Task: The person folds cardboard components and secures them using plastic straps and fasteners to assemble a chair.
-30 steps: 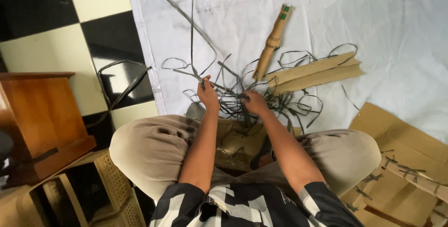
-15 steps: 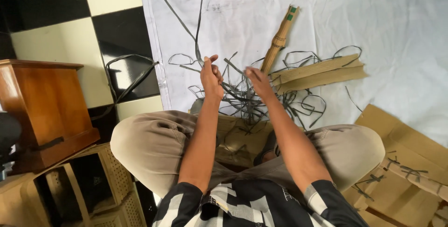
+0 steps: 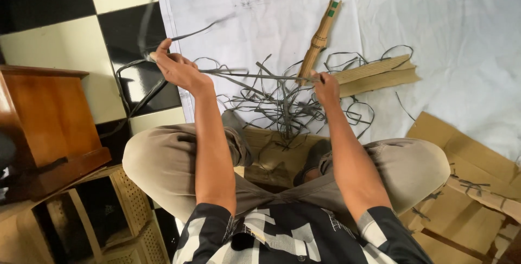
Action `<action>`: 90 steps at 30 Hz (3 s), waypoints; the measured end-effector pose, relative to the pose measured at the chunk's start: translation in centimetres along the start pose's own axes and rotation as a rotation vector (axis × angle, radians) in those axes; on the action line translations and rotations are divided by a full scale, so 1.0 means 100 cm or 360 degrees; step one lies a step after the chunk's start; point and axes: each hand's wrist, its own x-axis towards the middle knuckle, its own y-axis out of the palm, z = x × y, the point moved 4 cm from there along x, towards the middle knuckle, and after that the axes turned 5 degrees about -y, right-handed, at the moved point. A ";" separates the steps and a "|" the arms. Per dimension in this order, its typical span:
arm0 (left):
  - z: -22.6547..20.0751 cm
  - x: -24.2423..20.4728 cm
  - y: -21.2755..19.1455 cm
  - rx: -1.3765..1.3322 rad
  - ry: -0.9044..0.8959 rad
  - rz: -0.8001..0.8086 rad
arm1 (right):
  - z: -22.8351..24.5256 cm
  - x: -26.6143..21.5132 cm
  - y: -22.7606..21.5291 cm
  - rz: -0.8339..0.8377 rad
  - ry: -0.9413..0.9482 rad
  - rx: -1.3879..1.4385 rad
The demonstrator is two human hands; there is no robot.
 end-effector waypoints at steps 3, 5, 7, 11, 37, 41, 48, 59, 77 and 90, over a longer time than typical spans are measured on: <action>-0.007 -0.023 -0.001 0.0362 0.0596 -0.0117 | -0.043 0.000 0.020 -0.0205 0.0149 0.0094; 0.018 -0.019 -0.005 0.0480 0.0615 -0.0105 | -0.048 -0.017 0.025 -0.0077 0.0183 0.0048; 0.037 -0.020 -0.008 0.0601 0.0638 -0.0096 | -0.068 -0.026 0.043 0.0056 0.0215 0.0005; 0.063 -0.038 -0.007 0.0891 0.0328 0.0207 | -0.072 -0.050 0.087 0.0499 0.0215 -0.0129; 0.189 -0.064 -0.056 0.1503 -0.0411 0.0803 | 0.075 -0.050 0.038 0.0343 0.0103 0.1042; 0.188 -0.077 -0.055 0.1600 -0.0501 0.1082 | 0.100 -0.057 0.025 0.0385 -0.0027 0.1178; 0.212 -0.096 -0.052 0.1425 -0.0641 0.1439 | 0.068 -0.044 0.032 0.0233 -0.0045 0.0967; 0.127 -0.082 -0.018 0.0330 -0.0362 0.0682 | -0.040 -0.041 0.031 -0.0105 0.0450 0.0426; 0.179 -0.086 -0.031 0.0781 -0.0360 0.0705 | -0.047 -0.077 0.017 -0.0282 0.0444 0.0556; 0.126 -0.071 -0.041 0.0808 -0.0222 0.0437 | 0.022 -0.094 0.064 0.0575 -0.0091 -0.0074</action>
